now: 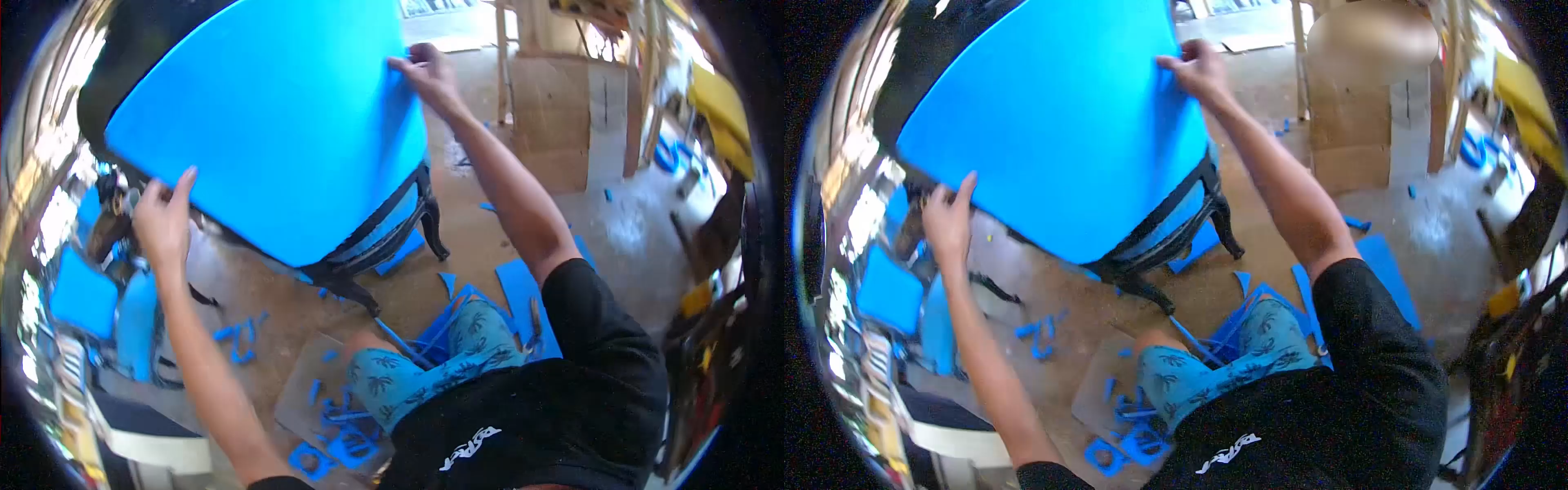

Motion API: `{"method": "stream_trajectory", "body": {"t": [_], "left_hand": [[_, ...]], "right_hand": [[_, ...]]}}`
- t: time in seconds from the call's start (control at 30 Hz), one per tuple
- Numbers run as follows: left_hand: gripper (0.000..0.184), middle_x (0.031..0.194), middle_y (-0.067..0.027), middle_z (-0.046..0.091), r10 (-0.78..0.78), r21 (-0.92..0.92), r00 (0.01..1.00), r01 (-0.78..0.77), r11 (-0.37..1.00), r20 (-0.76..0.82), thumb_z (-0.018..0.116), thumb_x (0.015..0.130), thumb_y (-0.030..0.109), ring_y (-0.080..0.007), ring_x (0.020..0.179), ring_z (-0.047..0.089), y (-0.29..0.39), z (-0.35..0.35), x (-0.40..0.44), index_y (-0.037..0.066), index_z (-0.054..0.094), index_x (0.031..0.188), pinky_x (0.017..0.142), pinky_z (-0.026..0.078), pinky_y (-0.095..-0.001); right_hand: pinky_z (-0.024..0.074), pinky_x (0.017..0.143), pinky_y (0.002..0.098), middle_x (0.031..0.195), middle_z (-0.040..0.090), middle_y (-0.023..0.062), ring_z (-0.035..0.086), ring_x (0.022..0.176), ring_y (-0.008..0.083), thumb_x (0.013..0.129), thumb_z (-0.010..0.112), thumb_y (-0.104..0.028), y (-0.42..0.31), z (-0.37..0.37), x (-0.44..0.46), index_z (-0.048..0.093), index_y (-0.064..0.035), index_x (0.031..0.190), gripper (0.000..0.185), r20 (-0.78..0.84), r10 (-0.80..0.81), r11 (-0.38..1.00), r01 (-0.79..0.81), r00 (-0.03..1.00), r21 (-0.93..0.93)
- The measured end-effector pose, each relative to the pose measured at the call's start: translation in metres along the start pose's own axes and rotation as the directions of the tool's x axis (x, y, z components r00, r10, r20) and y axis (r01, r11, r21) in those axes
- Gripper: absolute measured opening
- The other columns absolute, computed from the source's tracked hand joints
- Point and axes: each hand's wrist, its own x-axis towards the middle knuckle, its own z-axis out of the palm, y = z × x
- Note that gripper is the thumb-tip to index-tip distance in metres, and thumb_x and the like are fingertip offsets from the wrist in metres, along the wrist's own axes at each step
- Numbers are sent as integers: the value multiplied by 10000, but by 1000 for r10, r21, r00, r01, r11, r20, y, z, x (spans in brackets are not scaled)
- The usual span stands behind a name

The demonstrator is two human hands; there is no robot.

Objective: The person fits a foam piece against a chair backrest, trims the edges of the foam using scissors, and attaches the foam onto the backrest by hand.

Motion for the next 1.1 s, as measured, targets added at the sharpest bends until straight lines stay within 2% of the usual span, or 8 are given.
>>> {"method": "stream_trajectory", "body": {"t": [0.1,0.17,0.23,0.4,0.67,0.8,0.93,1.1], "left_hand": [[371,618,-22,540,-9,-72,1000,8,997,-7,748,884,305,-106,568,432,-7,7,-2,-6,610,739,529,389,-317],[350,624,1,495,-280,-261,953,301,917,116,711,924,271,-85,568,444,-4,8,-1,31,558,720,495,378,-274],[373,616,-4,469,-215,-67,976,217,974,38,688,941,257,-80,556,452,-20,7,1,56,479,707,468,373,-256],[361,664,-7,469,-222,-112,975,219,969,-18,656,961,238,-83,565,442,-31,5,-8,70,439,726,488,379,-260],[228,723,37,454,-241,-258,968,216,942,-70,626,984,253,-51,619,454,-46,10,-11,94,504,875,539,419,-225],[230,866,22,571,-240,-396,969,199,897,-55,611,975,139,-51,700,459,-47,10,-15,27,587,1174,609,392,-220],[235,734,56,439,-355,-384,923,276,881,-151,639,971,219,-39,660,416,-1,33,-18,124,458,855,550,332,-220],[269,712,45,392,-275,-350,940,193,917,-204,649,956,157,-40,624,387,-25,31,-20,117,400,861,529,340,-214]], "right_hand": [[539,751,348,900,703,144,666,817,226,720,862,-346,21,20,-5,692,13,988,479,-94,35,992,-24,995,120],[539,777,357,962,695,149,666,862,236,741,844,-312,32,28,-13,709,-20,1034,435,-175,15,954,38,984,299],[534,782,349,981,672,137,661,866,246,778,801,-213,28,25,-22,707,-32,1065,352,-212,-12,936,86,977,342],[501,745,310,931,639,108,615,813,195,780,782,-120,27,12,-21,683,-12,1040,299,-113,42,897,12,993,442],[504,765,378,925,624,137,621,869,305,749,783,-114,37,13,-15,653,-23,989,288,-169,-37,880,112,985,461],[497,768,408,932,615,139,612,883,331,736,790,-127,36,21,-16,642,-36,978,298,-207,-47,897,132,977,422],[504,765,408,928,618,148,618,878,333,741,784,-121,32,21,-17,640,-33,982,294,-216,-46,917,127,975,379],[486,790,401,957,623,148,604,901,325,753,756,-75,19,19,-18,634,-36,1010,287,-236,-84,958,143,968,247]]}}
